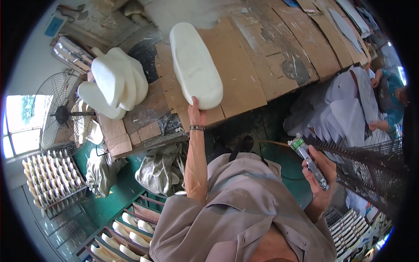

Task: Moving foam padding from a table to drying racks and then moving wooden boards.

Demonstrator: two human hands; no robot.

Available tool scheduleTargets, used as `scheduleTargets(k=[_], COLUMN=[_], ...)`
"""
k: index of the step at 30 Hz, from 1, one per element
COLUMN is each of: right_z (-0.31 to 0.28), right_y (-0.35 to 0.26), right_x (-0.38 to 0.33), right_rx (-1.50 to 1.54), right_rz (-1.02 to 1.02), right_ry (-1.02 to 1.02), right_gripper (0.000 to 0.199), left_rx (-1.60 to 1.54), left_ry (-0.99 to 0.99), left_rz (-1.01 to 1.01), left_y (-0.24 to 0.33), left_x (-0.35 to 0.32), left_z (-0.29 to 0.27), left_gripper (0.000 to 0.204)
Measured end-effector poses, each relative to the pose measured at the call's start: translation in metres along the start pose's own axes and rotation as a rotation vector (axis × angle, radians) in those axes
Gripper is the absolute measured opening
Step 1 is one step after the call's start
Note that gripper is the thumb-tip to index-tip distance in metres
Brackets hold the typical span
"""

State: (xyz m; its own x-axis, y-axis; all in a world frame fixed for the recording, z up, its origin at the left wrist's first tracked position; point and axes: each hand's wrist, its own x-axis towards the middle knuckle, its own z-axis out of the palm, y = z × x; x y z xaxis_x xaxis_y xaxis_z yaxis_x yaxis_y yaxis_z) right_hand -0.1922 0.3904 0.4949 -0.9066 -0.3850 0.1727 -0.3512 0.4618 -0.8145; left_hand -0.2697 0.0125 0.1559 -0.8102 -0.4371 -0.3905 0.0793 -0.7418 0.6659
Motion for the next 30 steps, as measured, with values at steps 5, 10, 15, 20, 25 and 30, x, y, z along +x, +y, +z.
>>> scheduleTargets(k=[5, 10, 15, 20, 25, 30], right_z=[0.005, 0.012, 0.023, 0.033, 0.058, 0.098], right_y=[0.004, 0.016, 0.014, 0.013, -0.009, -0.027], right_x=[-0.005, -0.009, -0.001, 0.016, 0.028, 0.038], right_rx=[0.004, 0.075, 0.137, 0.118, 0.058, 0.025], right_rz=[-0.031, -0.068, -0.152, -0.219, -0.256, -0.226], right_ry=[-0.040, -0.110, -0.199, -0.331, -0.363, -0.354], right_gripper=[0.050, 0.045, 0.048, 0.051, 0.052, 0.052], left_rx=[-0.356, -0.512, -0.548, -0.590, -0.611, -0.522], left_ry=[-0.186, -0.325, -0.317, -0.256, -0.233, -0.063], left_rz=[0.123, 0.236, 0.362, 0.445, 0.529, 0.649], left_y=[0.045, 0.088, 0.110, 0.121, 0.145, 0.182], left_x=[-0.011, -0.072, -0.131, -0.174, -0.190, -0.168], left_z=[0.030, 0.014, -0.010, -0.036, -0.073, -0.113], left_gripper=[0.069, 0.074, 0.073, 0.072, 0.072, 0.073])
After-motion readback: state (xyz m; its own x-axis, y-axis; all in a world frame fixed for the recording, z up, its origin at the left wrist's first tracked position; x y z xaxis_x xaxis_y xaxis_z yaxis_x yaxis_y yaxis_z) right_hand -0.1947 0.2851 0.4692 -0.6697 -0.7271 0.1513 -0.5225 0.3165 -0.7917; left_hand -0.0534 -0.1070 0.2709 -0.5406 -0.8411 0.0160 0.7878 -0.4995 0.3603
